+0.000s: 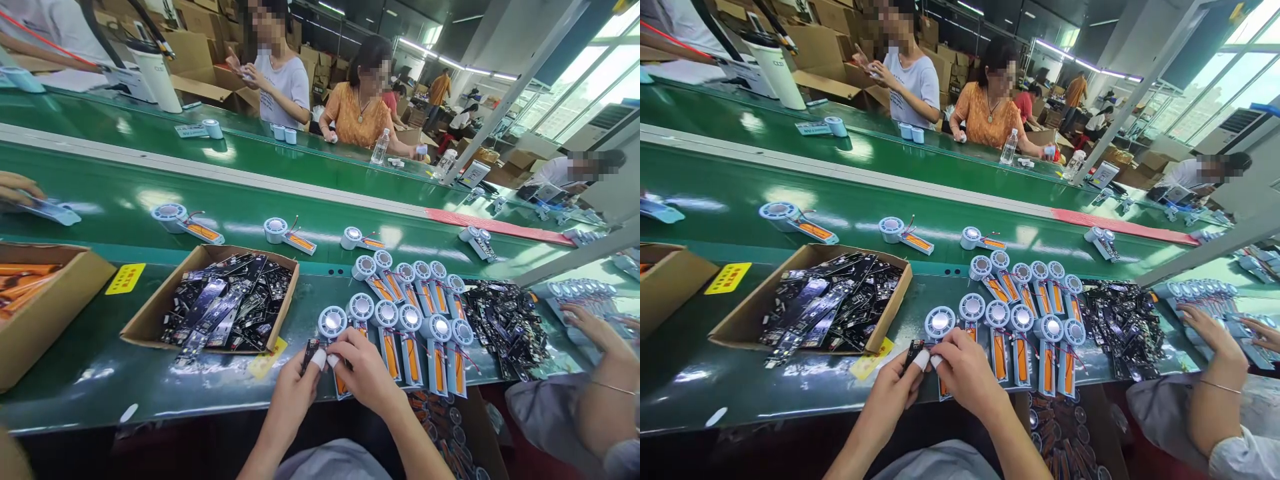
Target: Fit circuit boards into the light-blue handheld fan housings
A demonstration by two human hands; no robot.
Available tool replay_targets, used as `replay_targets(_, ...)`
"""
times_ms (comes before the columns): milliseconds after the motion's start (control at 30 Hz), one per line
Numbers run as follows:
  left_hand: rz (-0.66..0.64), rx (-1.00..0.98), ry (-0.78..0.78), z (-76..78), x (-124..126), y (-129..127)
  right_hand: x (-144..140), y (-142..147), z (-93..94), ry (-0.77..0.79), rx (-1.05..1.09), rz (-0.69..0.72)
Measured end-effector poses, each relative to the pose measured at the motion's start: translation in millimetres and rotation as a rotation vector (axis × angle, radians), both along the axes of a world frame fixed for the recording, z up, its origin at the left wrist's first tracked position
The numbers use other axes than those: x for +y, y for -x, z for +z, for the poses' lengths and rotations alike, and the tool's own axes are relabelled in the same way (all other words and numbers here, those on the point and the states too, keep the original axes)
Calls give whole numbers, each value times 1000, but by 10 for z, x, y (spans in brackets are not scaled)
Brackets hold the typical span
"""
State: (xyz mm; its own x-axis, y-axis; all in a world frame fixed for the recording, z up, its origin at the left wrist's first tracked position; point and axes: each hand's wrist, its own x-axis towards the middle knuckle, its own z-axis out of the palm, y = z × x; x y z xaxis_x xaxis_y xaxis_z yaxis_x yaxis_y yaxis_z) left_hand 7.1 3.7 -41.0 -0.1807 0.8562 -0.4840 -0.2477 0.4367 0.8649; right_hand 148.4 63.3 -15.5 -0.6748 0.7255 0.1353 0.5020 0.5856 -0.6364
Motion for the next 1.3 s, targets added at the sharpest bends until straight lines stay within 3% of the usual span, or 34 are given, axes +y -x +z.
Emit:
replay_targets(200,-24,72,26,37,-96,55,-1,33,-51,-2,80,-23)
replay_targets(400,-78,548,-125,30,-173,120,2,70,3,45,75,-61)
replay_targets(700,-157,755,-272,-51,-122,76,-15,162,162,-353,-384,62)
replay_targets(867,-125,934,-394,-139,-183,92,-66,247,201,-412,-500,64)
replay_targets(1133,-156,870,-356,-158,-173,151,-16,226,233,-388,-471,91)
replay_targets(1300,-190,957,-335,-157,-178,104,-32,235,202,-390,-468,84)
